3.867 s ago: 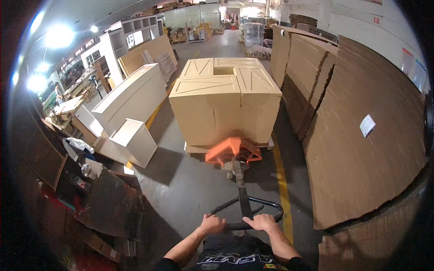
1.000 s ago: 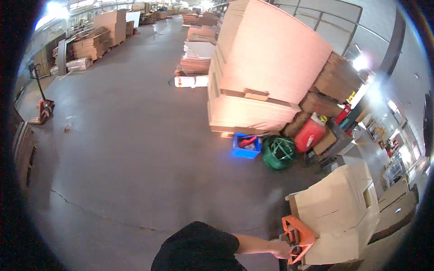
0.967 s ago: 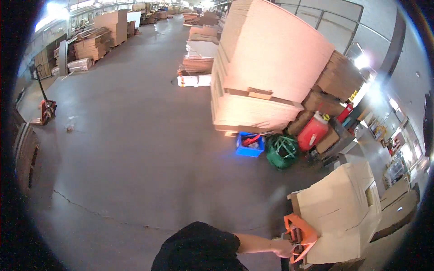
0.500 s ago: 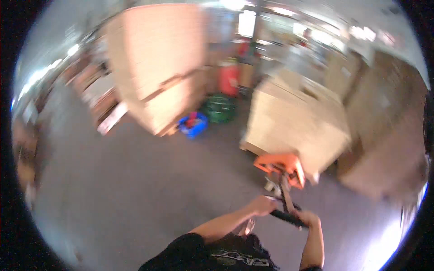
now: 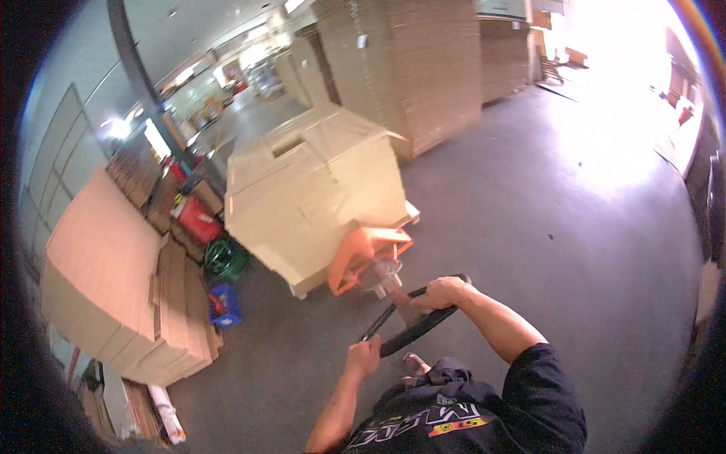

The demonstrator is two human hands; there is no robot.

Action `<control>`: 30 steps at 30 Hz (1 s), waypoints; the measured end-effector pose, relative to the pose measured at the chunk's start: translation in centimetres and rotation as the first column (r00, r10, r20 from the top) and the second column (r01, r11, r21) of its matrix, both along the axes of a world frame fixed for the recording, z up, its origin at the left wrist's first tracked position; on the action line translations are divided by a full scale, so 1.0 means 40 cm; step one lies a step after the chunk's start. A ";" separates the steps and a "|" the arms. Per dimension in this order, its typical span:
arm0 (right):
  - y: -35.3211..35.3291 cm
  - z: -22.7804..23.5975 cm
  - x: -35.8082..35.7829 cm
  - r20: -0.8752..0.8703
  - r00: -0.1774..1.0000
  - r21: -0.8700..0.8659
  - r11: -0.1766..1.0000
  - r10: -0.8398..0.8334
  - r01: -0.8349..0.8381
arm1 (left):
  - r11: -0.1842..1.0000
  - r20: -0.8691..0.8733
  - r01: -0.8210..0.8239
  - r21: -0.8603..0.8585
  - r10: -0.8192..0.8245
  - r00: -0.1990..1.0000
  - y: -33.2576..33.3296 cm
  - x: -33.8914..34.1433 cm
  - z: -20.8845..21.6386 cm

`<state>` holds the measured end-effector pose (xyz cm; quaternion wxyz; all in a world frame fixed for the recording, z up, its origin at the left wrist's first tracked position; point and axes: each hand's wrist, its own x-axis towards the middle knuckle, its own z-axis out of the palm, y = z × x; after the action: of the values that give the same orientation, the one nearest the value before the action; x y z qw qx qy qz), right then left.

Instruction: The person writes measurements on a piece of cardboard with a marker and transports a stack of wooden panels through the workshop using a pallet jack.

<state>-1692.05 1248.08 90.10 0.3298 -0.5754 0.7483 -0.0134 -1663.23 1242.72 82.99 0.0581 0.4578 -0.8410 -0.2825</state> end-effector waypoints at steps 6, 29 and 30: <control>0.318 0.070 0.115 -0.124 0.976 -0.128 0.978 -0.179 0.163 | 0.980 0.003 0.200 -0.014 -0.200 0.980 0.231 0.096 -0.022; 0.542 -0.020 1.037 -0.142 0.908 -0.228 0.906 -0.393 0.356 | 0.813 0.235 0.472 0.342 -0.560 0.794 0.243 0.753 0.057; 0.512 -0.025 1.086 -0.115 0.914 -0.180 0.913 -0.389 0.366 | 0.816 0.231 0.481 0.320 -0.560 0.796 0.203 0.799 0.028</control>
<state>-1648.60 1268.56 89.08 0.2187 -0.4429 0.8646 -0.0923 -1631.28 1250.82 84.12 -0.2139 0.2493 -0.8913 -0.3125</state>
